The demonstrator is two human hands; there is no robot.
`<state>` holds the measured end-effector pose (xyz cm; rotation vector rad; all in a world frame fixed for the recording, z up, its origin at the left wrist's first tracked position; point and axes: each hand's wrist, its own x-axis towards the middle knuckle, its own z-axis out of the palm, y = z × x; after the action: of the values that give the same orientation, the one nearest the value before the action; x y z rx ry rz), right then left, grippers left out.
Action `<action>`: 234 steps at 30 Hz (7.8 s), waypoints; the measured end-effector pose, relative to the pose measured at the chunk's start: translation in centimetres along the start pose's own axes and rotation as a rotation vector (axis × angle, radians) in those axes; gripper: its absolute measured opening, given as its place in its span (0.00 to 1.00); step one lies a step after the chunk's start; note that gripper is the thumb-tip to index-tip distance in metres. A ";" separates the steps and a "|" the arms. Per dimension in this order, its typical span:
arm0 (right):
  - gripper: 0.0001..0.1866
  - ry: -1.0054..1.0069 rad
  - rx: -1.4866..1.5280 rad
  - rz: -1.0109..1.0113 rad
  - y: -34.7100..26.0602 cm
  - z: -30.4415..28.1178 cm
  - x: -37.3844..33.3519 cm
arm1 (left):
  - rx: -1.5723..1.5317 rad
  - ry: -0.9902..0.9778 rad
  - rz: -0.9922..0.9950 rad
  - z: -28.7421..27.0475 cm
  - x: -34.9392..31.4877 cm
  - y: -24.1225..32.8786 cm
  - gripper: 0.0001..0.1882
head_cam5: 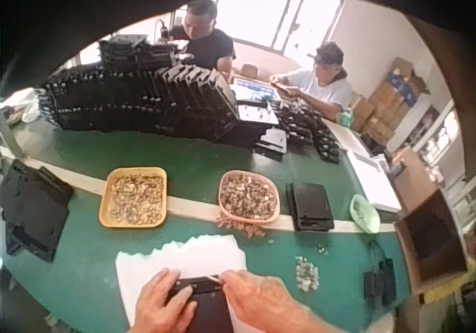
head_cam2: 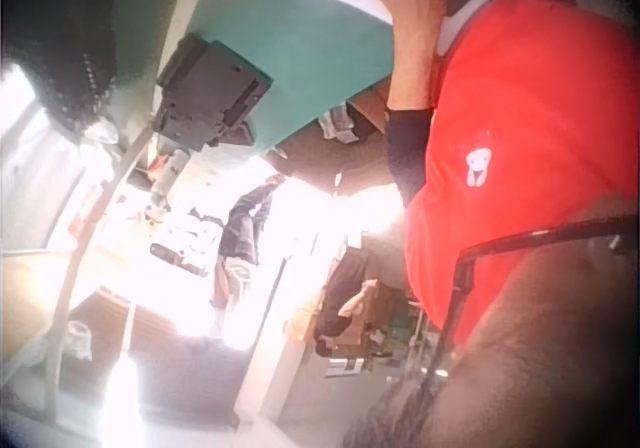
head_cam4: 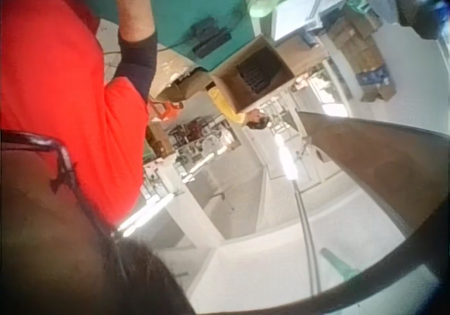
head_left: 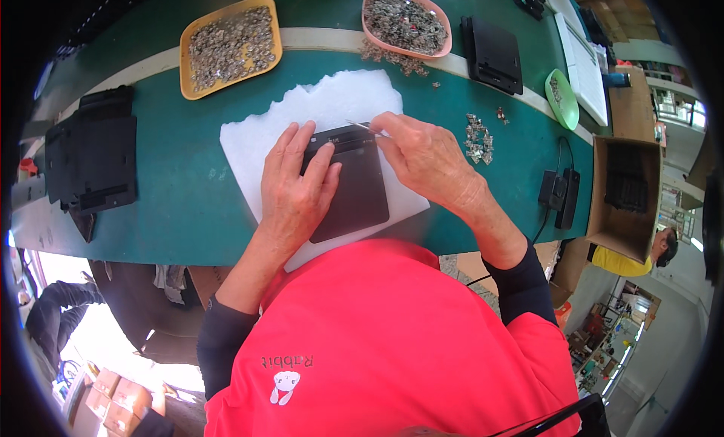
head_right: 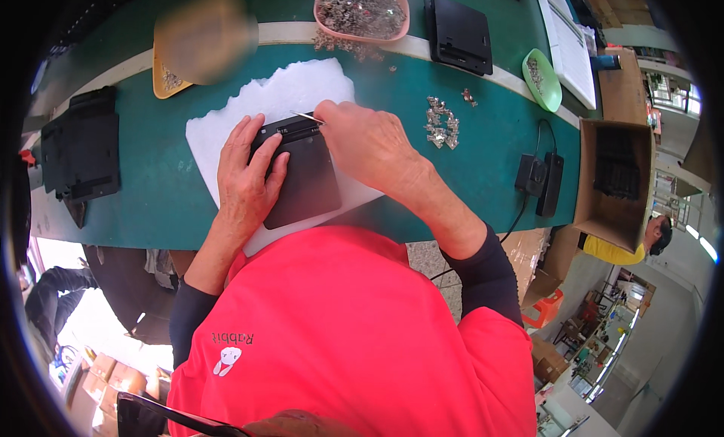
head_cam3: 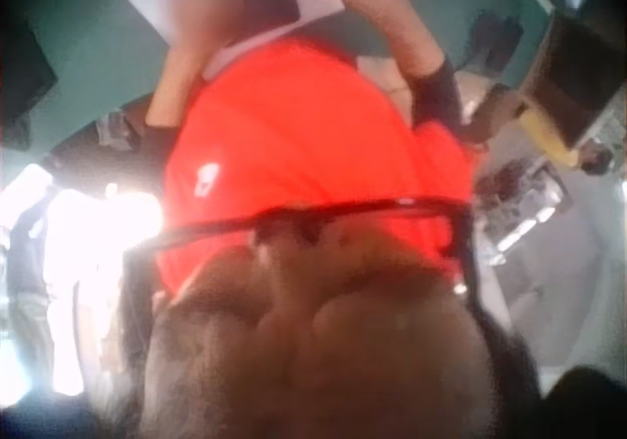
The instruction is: The person uses a small screwdriver to insert and tighten screws into a black rectangular electronic device. They repeatedly pick up screws from a yellow tray, place them into the device, and secure them. The person also flips the device over to work on different sides.
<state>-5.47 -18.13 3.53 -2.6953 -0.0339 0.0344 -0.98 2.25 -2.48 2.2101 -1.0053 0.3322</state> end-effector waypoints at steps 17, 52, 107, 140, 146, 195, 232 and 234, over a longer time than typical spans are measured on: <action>0.07 -0.134 -0.156 -0.223 0.0 -1.0 1.6 | 0.063 -0.042 0.039 0.0 0.1 -0.1 0.18; 0.07 -0.130 0.187 -0.202 2.3 0.8 2.6 | 0.113 -0.070 0.065 0.0 0.2 -0.1 0.18; 0.08 -0.031 0.098 -0.212 2.3 -0.1 1.6 | 0.153 -0.084 0.042 -0.1 0.3 0.3 0.21; 0.09 -0.162 0.313 -0.244 4.0 1.2 4.0 | 0.158 -0.090 0.021 -0.1 0.2 0.4 0.18; 0.09 -0.119 0.195 -0.314 3.7 0.7 4.1 | 0.156 -0.102 0.012 -0.2 0.3 0.4 0.18; 0.07 -0.015 -0.086 -0.290 0.3 -0.5 0.0 | 0.160 0.009 0.033 0.0 -0.8 0.9 0.16; 0.01 -0.061 -0.421 -0.765 -3.2 -2.4 3.8 | 0.157 0.058 0.046 1.0 -0.9 0.5 0.20; 0.01 -0.104 -0.341 -0.570 -2.7 -2.3 3.3 | 0.184 0.056 0.021 0.7 -1.0 0.6 0.20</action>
<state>-2.16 -16.55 6.67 -2.9059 -0.9077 -0.0074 -2.09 2.05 -3.16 2.3405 -1.0033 0.5115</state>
